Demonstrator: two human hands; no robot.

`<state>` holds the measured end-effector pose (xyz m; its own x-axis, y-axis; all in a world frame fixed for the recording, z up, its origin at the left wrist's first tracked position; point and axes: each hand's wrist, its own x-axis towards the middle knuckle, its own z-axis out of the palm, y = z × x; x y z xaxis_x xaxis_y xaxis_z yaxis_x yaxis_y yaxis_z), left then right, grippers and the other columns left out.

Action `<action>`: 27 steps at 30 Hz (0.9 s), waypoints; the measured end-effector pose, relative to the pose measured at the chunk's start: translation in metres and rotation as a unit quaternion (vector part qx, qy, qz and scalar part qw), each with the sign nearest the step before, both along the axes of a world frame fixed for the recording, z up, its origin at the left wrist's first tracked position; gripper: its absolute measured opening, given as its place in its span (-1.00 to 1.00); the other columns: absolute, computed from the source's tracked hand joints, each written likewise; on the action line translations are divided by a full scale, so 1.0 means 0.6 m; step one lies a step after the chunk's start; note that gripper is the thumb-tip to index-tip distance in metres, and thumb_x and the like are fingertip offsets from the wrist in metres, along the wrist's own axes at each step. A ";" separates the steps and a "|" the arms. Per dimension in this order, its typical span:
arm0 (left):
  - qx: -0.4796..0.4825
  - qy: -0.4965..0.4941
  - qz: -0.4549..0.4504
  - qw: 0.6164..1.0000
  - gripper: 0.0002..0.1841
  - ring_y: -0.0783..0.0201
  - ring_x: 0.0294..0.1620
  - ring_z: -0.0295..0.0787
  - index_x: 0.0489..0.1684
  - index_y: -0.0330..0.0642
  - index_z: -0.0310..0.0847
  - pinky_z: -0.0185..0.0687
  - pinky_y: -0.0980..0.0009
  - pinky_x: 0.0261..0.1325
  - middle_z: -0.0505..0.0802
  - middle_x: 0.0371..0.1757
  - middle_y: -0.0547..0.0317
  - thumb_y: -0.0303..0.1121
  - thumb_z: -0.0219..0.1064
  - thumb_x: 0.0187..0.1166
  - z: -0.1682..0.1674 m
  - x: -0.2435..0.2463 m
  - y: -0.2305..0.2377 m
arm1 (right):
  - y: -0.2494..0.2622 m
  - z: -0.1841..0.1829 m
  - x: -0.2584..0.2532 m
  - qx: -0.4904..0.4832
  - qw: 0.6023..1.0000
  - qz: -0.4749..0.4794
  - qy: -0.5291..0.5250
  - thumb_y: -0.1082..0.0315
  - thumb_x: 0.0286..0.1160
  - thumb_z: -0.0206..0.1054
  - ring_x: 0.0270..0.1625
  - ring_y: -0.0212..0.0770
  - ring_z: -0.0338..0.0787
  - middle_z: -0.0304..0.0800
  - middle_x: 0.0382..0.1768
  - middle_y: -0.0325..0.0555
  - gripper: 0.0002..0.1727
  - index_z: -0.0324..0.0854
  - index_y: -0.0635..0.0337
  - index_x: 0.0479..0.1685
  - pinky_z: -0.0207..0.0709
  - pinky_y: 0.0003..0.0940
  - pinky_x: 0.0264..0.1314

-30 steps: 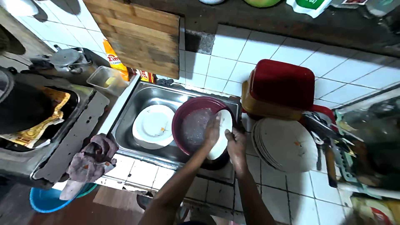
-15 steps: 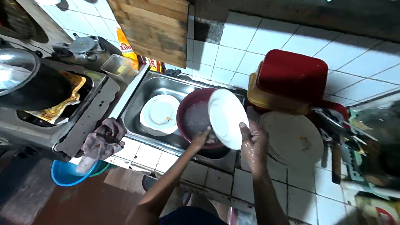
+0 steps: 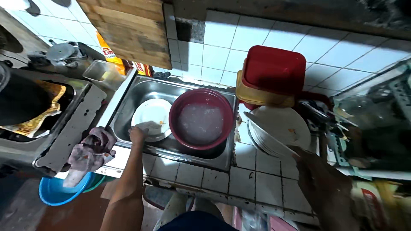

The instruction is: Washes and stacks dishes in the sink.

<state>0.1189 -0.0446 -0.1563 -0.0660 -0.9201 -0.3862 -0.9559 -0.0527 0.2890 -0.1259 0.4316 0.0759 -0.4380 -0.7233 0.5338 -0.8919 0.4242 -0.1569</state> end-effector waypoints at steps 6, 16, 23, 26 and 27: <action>-0.006 0.024 0.022 0.999 -0.13 -0.38 0.61 0.46 0.59 -0.66 0.23 0.36 -0.18 0.61 0.51 0.54 -0.60 -0.09 0.52 0.53 -0.023 -0.004 -0.017 | 0.033 -0.067 -0.026 0.020 0.999 -0.035 0.012 0.49 0.66 0.11 -0.02 0.16 0.94 0.92 0.02 0.20 -0.67 0.79 0.35 0.13 0.77 -0.09 0.00; -0.023 0.036 0.119 0.992 -0.07 -0.29 0.59 0.51 0.63 -0.59 0.19 0.43 -0.10 0.59 0.56 0.52 -0.52 -0.15 0.62 0.40 -0.037 -0.007 -0.034 | 0.048 -0.190 -0.044 0.032 0.997 -0.053 -0.040 0.57 0.61 0.10 0.29 0.27 0.84 0.85 0.23 0.20 -0.59 0.75 0.29 0.30 0.61 0.18 0.43; -0.018 0.054 0.138 0.989 -0.21 -0.30 0.57 0.53 0.55 -0.52 0.36 0.44 -0.19 0.55 0.62 0.48 -0.48 -0.06 0.50 0.51 -0.034 0.006 -0.048 | 0.041 -0.226 -0.079 0.100 0.987 -0.077 -0.095 0.44 0.76 0.02 0.58 0.37 0.58 0.67 0.49 0.19 -0.54 0.59 0.23 0.54 0.23 0.47 0.63; -0.072 0.163 0.139 0.974 -0.19 -0.42 0.53 0.52 0.57 -0.56 0.30 0.39 -0.29 0.55 0.60 0.44 -0.59 -0.24 0.59 0.41 -0.020 0.009 -0.051 | 0.035 -0.224 -0.085 0.114 0.982 -0.078 -0.127 0.16 0.82 -0.04 0.71 0.52 0.32 0.53 0.60 0.23 -0.46 0.54 0.22 0.60 -0.01 0.62 0.66; -0.094 0.216 0.135 0.962 -0.18 -0.45 0.51 0.52 0.60 -0.56 0.26 0.40 -0.31 0.52 0.60 0.43 -0.61 -0.34 0.60 0.37 -0.015 0.008 -0.052 | 0.031 -0.222 -0.082 0.104 0.983 -0.076 -0.129 0.07 0.82 -0.04 0.73 0.56 0.25 0.49 0.62 0.30 -0.43 0.56 0.22 0.58 -0.07 0.64 0.66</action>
